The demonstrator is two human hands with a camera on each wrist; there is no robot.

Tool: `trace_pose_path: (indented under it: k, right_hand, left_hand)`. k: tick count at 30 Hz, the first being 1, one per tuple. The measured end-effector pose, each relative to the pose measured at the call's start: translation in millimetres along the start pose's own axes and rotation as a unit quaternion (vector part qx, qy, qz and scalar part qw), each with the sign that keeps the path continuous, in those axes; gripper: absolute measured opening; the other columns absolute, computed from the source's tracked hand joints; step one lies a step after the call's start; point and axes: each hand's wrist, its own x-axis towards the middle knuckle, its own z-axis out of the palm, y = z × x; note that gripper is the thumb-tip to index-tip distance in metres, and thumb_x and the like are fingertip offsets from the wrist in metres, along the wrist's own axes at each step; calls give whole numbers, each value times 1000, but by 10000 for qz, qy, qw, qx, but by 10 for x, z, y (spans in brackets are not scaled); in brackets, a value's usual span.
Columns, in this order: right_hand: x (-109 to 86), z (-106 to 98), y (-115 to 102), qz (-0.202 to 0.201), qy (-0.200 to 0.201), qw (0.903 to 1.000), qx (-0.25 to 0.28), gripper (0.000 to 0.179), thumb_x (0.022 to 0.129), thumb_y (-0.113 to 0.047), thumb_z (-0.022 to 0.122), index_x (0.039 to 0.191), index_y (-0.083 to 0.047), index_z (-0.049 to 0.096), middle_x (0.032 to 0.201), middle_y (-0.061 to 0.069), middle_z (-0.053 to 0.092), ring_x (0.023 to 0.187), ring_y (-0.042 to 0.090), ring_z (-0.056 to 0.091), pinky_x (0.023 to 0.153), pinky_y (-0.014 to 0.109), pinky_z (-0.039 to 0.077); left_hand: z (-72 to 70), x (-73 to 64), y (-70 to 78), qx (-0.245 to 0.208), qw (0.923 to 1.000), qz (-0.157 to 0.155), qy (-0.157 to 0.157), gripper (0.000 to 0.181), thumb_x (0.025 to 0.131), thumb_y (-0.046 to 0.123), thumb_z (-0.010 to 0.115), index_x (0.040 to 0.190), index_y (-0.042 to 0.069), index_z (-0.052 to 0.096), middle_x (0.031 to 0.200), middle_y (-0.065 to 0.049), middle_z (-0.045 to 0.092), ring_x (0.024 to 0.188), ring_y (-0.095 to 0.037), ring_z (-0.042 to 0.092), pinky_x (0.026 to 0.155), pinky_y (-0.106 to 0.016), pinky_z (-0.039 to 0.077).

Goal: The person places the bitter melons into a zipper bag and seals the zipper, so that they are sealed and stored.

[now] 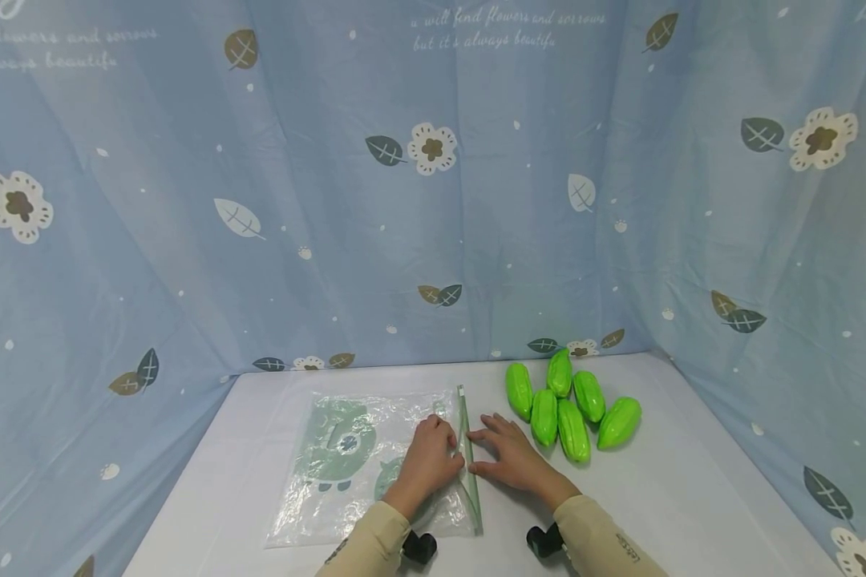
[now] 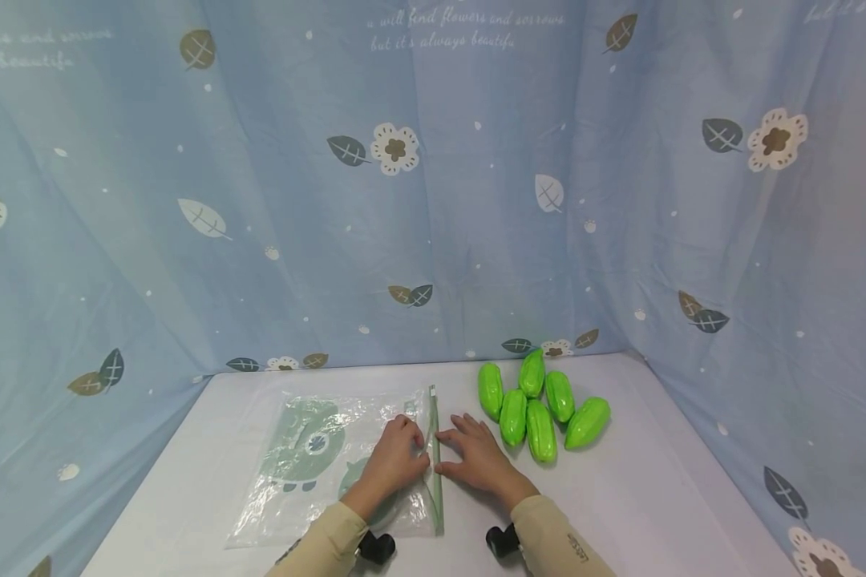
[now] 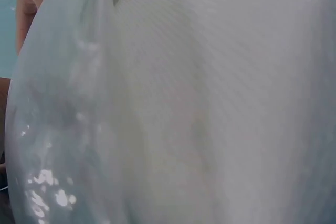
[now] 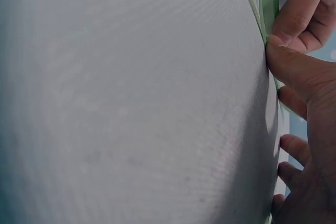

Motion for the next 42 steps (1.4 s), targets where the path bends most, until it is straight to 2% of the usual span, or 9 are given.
trace_pose_path:
  k: [3, 9, 15, 21, 24, 31, 34, 39, 42]
  right_hand:
    - [-5, -10, -5, -3, 10, 10000, 51, 54, 89, -44, 77, 135, -17, 66, 156, 21, 42, 149, 46, 26, 119, 65, 18]
    - [-15, -14, -4, 49, -8, 9999, 141, 54, 90, -45, 76, 136, -19, 65, 158, 20, 40, 150, 45, 24, 119, 65, 18]
    - [-15, -8, -3, 39, -3, 9999, 94, 54, 89, -45, 76, 136, -18, 65, 157, 20, 40, 150, 45, 25, 119, 65, 17]
    - [-14, -10, -11, 11, -14, 10000, 53, 56, 89, -45, 77, 136, -16, 65, 157, 21, 41, 149, 46, 25, 119, 65, 18]
    - [-14, -12, -12, -26, -26, 9999, 98, 57, 89, -44, 77, 136, -14, 66, 156, 22, 41, 149, 47, 25, 119, 66, 17]
    - [-17, -11, -13, -135, 16, 9999, 40, 56, 89, -42, 78, 136, -14, 65, 156, 23, 41, 149, 47, 25, 119, 66, 17]
    - [-24, -8, -11, -120, 12, 9999, 44, 56, 89, -41, 78, 136, -14, 65, 156, 23, 41, 149, 46, 25, 119, 66, 17]
    - [-17, -3, -7, -41, -5, 10000, 39, 56, 89, -43, 77, 136, -16, 65, 157, 22, 41, 150, 45, 24, 120, 65, 16]
    - [-10, 2, -3, -26, -25, 10000, 18, 56, 89, -44, 77, 137, -16, 65, 157, 21, 40, 150, 45, 24, 120, 64, 16]
  left_hand:
    - [-22, 7, 23, -145, 9998, -102, 3, 15, 73, 16, 76, 76, 15, 61, 95, 0, 49, 92, -21, 50, 80, -37, 51]
    - [-40, 25, 46, -127, 9998, -176, 12, 18, 70, 17, 80, 69, 13, 63, 91, 1, 49, 91, -21, 49, 80, -37, 50]
    - [-42, 25, 13, -367, 9989, -297, -26, 13, 68, 13, 76, 69, 14, 63, 94, 0, 51, 93, -22, 51, 79, -36, 52]
    - [-44, 16, -44, -840, 9955, -437, -98, 10, 74, 16, 76, 76, 17, 65, 103, 0, 55, 103, -22, 55, 88, -40, 53]
    - [-57, 16, -62, -1014, 9941, -377, -56, 12, 77, 17, 76, 80, 15, 64, 101, 0, 55, 102, -23, 56, 89, -41, 53]
    - [-104, -7, -115, -1327, 9906, -300, 138, 16, 80, 9, 72, 89, 14, 60, 99, 0, 62, 89, -18, 56, 77, -35, 51]
    - [-115, -20, -163, -1520, 9876, -347, 169, 18, 82, 7, 72, 92, 15, 59, 101, -1, 67, 90, -17, 61, 76, -35, 52]
    - [-128, -28, -236, -1909, 9809, -277, 236, 19, 84, 6, 70, 96, 15, 58, 103, -2, 70, 105, -26, 67, 87, -43, 56]
    - [-133, -26, -260, -2093, 9773, -143, 295, 28, 83, 2, 67, 109, 11, 60, 99, -2, 69, 105, -28, 68, 88, -46, 55]
